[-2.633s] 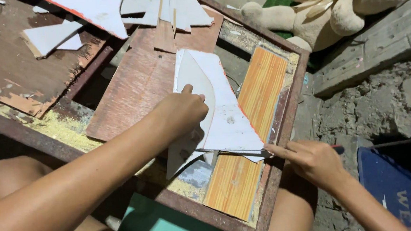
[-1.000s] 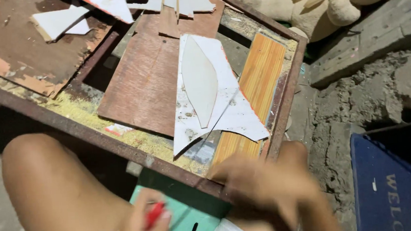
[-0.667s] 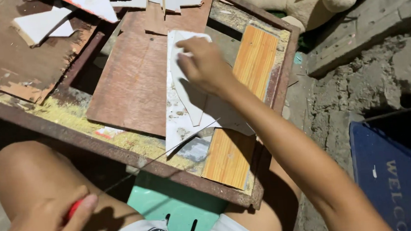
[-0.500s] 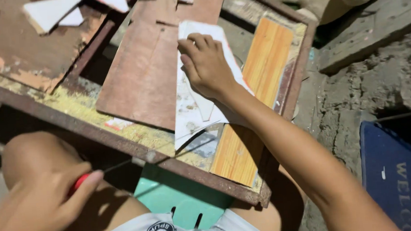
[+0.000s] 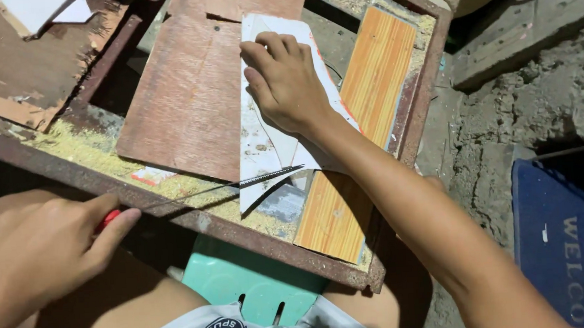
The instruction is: Sawing a curved shape out of a white board using a hand saw
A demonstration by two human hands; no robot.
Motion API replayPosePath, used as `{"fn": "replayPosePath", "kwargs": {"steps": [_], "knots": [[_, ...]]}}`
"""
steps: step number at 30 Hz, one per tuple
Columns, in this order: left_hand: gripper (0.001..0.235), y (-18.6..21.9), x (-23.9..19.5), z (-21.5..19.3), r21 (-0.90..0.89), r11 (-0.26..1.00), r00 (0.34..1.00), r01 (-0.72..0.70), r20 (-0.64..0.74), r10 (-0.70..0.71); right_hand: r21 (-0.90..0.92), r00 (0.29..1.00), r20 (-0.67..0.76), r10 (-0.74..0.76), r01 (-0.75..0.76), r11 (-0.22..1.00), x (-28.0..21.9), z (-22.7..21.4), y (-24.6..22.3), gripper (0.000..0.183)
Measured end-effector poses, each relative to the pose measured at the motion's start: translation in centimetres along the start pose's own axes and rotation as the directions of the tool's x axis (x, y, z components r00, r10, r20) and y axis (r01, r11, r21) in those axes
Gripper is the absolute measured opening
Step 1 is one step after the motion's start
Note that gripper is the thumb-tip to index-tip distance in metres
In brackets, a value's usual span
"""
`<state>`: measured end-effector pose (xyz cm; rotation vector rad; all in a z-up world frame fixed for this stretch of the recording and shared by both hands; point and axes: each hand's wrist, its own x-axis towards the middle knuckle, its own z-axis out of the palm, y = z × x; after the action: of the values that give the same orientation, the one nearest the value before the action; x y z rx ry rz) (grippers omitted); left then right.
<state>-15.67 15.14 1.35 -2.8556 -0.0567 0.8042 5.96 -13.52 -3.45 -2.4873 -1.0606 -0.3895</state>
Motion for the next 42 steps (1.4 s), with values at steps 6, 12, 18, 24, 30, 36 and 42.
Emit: {"fn": "replayPosePath", "kwargs": {"steps": [6, 12, 18, 24, 30, 36, 42], "knots": [[0.045, -0.9, 1.3, 2.1, 0.103, 0.993, 0.992, -0.059, -0.108, 0.070, -0.026, 1.000, 0.005, 0.002, -0.002, 1.000, 0.0, -0.2, -0.3, 0.034], [0.048, -1.5, 2.4, 1.9, 0.133, 0.989, 0.994, -0.062, -0.078, 0.073, -0.022, 0.999, 0.035, 0.014, -0.014, 1.000, 0.0, 0.0, 0.0, 0.036], [0.046, -1.7, 3.2, 2.3, 0.132, 0.990, 0.998, -0.054, 0.017, 0.052, 0.018, 0.997, 0.082, 0.018, -0.019, 1.000, 0.0, -0.3, 0.1, 0.037], [0.047, -2.5, 4.2, 2.5, 0.149, 0.986, 0.997, -0.071, -0.010, 0.073, -0.017, 0.998, 0.069, 0.007, -0.006, 1.000, 0.0, -0.3, -0.1, 0.034], [0.046, -4.0, 5.0, 5.1, 0.103, 0.991, 0.985, -0.083, -0.145, 0.098, -0.022, 0.999, 0.046, 0.011, -0.010, 1.000, -0.1, -0.1, 0.1, 0.033], [0.046, -4.5, 5.5, 5.0, 0.122, 0.990, 0.985, -0.076, -0.147, 0.094, -0.028, 0.998, 0.060, 0.022, -0.020, 0.999, -0.1, -0.4, -0.3, 0.032], [0.029, -7.2, 7.0, 5.7, -0.045, 0.986, 0.962, -0.161, -0.231, 0.146, -0.005, 0.998, 0.056, -0.004, 0.005, 1.000, -0.2, 0.0, 0.1, 0.030]]}}
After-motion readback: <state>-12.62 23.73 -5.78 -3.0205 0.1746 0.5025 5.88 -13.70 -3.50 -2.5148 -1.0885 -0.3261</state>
